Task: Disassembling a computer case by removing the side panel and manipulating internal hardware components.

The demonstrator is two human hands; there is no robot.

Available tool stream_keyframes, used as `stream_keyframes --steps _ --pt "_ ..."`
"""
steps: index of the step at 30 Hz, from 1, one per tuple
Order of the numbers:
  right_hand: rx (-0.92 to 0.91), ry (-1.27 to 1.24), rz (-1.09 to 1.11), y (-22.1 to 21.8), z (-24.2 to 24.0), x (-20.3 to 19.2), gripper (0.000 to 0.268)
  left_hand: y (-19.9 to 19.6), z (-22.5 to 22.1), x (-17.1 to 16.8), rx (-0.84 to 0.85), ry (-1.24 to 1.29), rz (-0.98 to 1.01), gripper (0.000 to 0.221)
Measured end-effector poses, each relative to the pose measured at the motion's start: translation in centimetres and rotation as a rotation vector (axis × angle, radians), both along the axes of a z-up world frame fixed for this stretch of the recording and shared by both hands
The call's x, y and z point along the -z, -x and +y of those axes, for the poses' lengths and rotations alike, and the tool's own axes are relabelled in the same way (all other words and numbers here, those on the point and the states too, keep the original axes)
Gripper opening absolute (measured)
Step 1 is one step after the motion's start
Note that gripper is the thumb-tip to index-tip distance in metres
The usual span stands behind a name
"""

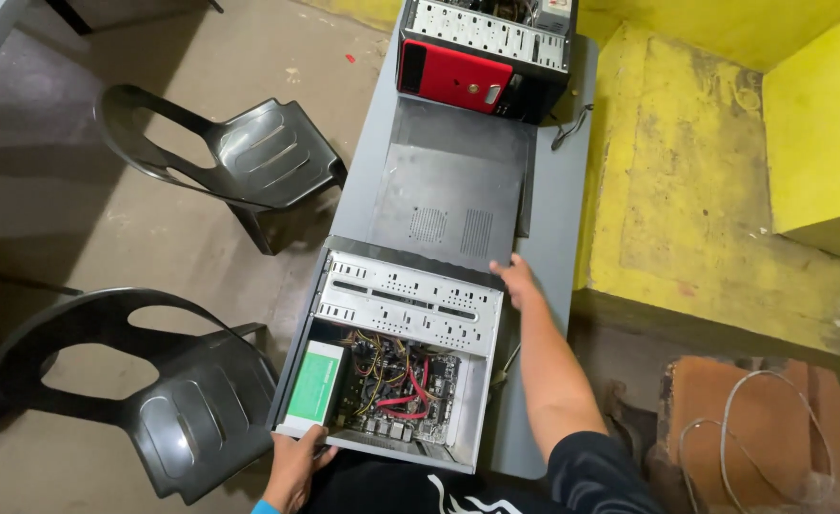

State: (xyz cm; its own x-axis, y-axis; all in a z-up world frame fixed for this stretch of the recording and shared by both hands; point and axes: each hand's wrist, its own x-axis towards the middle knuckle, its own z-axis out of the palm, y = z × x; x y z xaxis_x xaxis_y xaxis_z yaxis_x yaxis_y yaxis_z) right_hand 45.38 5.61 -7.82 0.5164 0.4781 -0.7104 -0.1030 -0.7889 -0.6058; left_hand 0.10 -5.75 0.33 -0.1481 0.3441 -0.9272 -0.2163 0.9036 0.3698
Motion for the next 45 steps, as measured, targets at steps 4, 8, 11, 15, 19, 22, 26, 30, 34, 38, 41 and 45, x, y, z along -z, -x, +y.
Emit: stream_keyframes --steps 4,8,11,15,19,22,26,30,34,38,41,45 --pt "0.121 -0.213 0.06 -3.9 -0.8 13.2 0.079 -0.9 0.7 -2.8 0.001 0.062 0.028 0.093" --pt "0.233 -0.166 0.035 -5.2 -1.7 18.3 0.06 -0.4 0.3 -1.6 -0.027 0.055 0.029 0.05" --pt "0.175 -0.208 -0.1 -5.9 -3.3 21.1 0.065 0.4 -0.4 0.6 0.012 0.0 0.061 0.054" --pt "0.344 -0.295 -0.097 0.3 -6.4 10.6 0.061 1.0 0.4 -4.4 0.331 -0.081 0.358 0.135" --pt "0.47 -0.471 0.029 5.7 -10.9 3.1 0.036 2.1 2.3 -3.9 0.409 -0.444 0.447 0.116" --pt "0.251 -0.306 0.118 11.4 -14.2 -5.1 0.068 2.6 5.3 -1.2 0.616 -0.784 0.52 0.09" --pt "0.309 -0.567 0.136 13.8 -18.5 -2.0 0.056 -0.1 8.8 -2.7 0.798 -0.968 0.444 0.067" --pt "0.132 -0.548 -0.145 15.8 -20.2 -0.3 0.058 -1.2 10.2 -0.1 1.058 -0.93 0.565 0.065" --pt "0.109 -0.527 -0.214 15.8 -20.2 -0.3 0.055 -1.1 9.8 -2.4 1.042 -0.951 0.509 0.067" --pt "0.096 -0.528 -0.247 16.0 -20.1 -0.7 0.053 -1.3 9.7 -3.4 1.027 -0.943 0.506 0.068" --pt "0.099 -0.535 -0.238 16.5 -19.8 -1.5 0.054 -1.3 9.5 -3.8 1.023 -0.933 0.512 0.068" --pt "0.115 -0.548 -0.224 16.3 -19.9 -1.2 0.054 -1.2 9.7 -2.6 1.034 -0.923 0.527 0.068"
